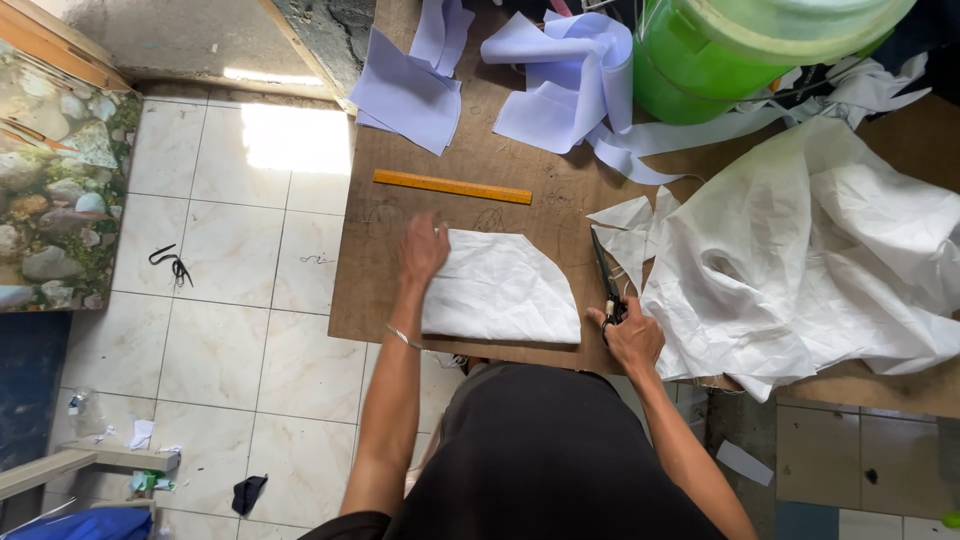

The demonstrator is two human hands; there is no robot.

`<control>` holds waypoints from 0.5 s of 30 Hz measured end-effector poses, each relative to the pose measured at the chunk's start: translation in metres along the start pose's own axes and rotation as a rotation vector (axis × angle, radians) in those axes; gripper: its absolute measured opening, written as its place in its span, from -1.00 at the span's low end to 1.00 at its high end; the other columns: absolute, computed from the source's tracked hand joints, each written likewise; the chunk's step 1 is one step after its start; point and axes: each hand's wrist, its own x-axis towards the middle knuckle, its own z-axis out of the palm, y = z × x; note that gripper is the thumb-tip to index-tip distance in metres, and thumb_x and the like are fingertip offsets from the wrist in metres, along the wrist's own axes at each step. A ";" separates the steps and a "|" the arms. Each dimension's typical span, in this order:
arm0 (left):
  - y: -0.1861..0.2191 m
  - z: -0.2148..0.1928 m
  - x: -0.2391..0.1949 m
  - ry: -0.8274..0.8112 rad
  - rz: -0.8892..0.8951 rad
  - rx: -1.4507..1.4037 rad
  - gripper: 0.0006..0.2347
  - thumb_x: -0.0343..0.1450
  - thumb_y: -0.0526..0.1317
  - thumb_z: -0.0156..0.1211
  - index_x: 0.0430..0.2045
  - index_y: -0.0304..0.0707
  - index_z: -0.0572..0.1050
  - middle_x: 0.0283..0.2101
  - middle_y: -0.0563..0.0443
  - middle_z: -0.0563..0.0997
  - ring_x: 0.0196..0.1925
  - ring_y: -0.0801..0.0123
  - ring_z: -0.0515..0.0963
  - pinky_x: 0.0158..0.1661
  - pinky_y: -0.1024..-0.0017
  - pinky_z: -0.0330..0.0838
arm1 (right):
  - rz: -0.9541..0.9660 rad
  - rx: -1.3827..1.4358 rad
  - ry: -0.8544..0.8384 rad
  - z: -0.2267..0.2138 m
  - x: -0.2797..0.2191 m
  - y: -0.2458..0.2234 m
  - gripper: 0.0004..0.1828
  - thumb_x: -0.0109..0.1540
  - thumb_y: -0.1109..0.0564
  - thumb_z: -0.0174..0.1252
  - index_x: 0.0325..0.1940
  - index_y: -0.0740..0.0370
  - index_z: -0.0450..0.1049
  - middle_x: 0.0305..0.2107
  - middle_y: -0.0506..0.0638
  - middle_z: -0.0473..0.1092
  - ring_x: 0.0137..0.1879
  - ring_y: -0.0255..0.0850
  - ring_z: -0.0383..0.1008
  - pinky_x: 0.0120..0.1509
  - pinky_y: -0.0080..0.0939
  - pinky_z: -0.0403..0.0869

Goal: The person folds a large white fabric on a wooden table, uses a ruler and scissors to cut a rectangular piece, and then marks the remaining fabric with a ruler and a pink marker.

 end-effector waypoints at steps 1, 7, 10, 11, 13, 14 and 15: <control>-0.001 -0.006 0.015 0.045 0.101 0.017 -0.68 0.52 -0.21 0.01 0.13 -0.31 0.50 0.08 -0.35 0.56 0.15 -0.19 0.56 0.05 -0.07 0.50 | -0.006 0.018 0.002 0.002 -0.002 0.000 -0.34 0.11 -0.42 0.31 0.07 0.05 0.50 -0.35 0.16 0.59 -0.12 0.27 0.61 0.02 0.27 0.49; -0.017 0.009 0.084 0.115 0.391 0.305 -0.66 0.48 -0.28 0.14 0.18 -0.02 0.48 0.13 -0.05 0.56 0.27 0.05 0.45 0.13 -0.01 0.45 | -0.032 0.005 0.006 0.006 -0.013 -0.006 -0.36 0.10 -0.40 0.31 0.08 0.00 0.47 -0.37 0.12 0.59 -0.15 0.23 0.63 0.00 0.25 0.50; -0.018 0.021 0.082 0.069 0.411 0.436 -0.60 0.43 -0.19 0.26 0.20 0.07 0.43 0.17 0.00 0.53 0.28 0.05 0.41 0.16 -0.12 0.39 | -0.023 -0.009 -0.013 0.003 -0.016 -0.008 -0.36 0.08 -0.40 0.31 0.09 -0.05 0.45 -0.36 0.10 0.60 -0.14 0.21 0.64 0.02 0.22 0.50; -0.014 0.017 0.074 0.055 0.387 0.464 -0.58 0.41 -0.13 0.32 0.18 0.03 0.43 0.19 -0.05 0.51 0.29 0.02 0.41 0.17 -0.16 0.38 | -0.033 -0.007 -0.018 0.001 -0.016 -0.011 -0.35 0.08 -0.40 0.31 0.09 -0.03 0.44 -0.36 0.11 0.60 -0.14 0.21 0.64 0.03 0.23 0.50; -0.009 0.017 0.069 0.054 0.398 0.463 -0.60 0.44 -0.11 0.27 0.19 -0.01 0.41 0.20 -0.09 0.48 0.29 0.00 0.40 0.18 -0.16 0.37 | -0.026 -0.016 -0.007 0.003 -0.012 -0.010 -0.36 0.08 -0.39 0.31 0.09 -0.04 0.44 -0.36 0.10 0.59 -0.14 0.19 0.64 0.02 0.21 0.50; -0.010 0.019 0.063 0.049 0.403 0.460 -0.61 0.48 -0.09 0.23 0.20 -0.05 0.39 0.21 -0.12 0.45 0.30 -0.02 0.38 0.18 -0.15 0.36 | -0.019 -0.030 -0.004 0.005 -0.013 -0.008 -0.37 0.08 -0.38 0.31 0.10 -0.05 0.44 -0.36 0.08 0.59 -0.14 0.17 0.64 0.01 0.19 0.51; 0.006 0.009 0.046 0.044 0.404 0.457 -0.61 0.48 -0.09 0.23 0.20 -0.05 0.39 0.21 -0.12 0.45 0.30 -0.02 0.38 0.18 -0.15 0.36 | -0.015 -0.034 -0.006 0.006 -0.013 -0.007 -0.37 0.08 -0.38 0.31 0.10 -0.05 0.44 -0.36 0.08 0.59 -0.14 0.17 0.64 0.01 0.19 0.51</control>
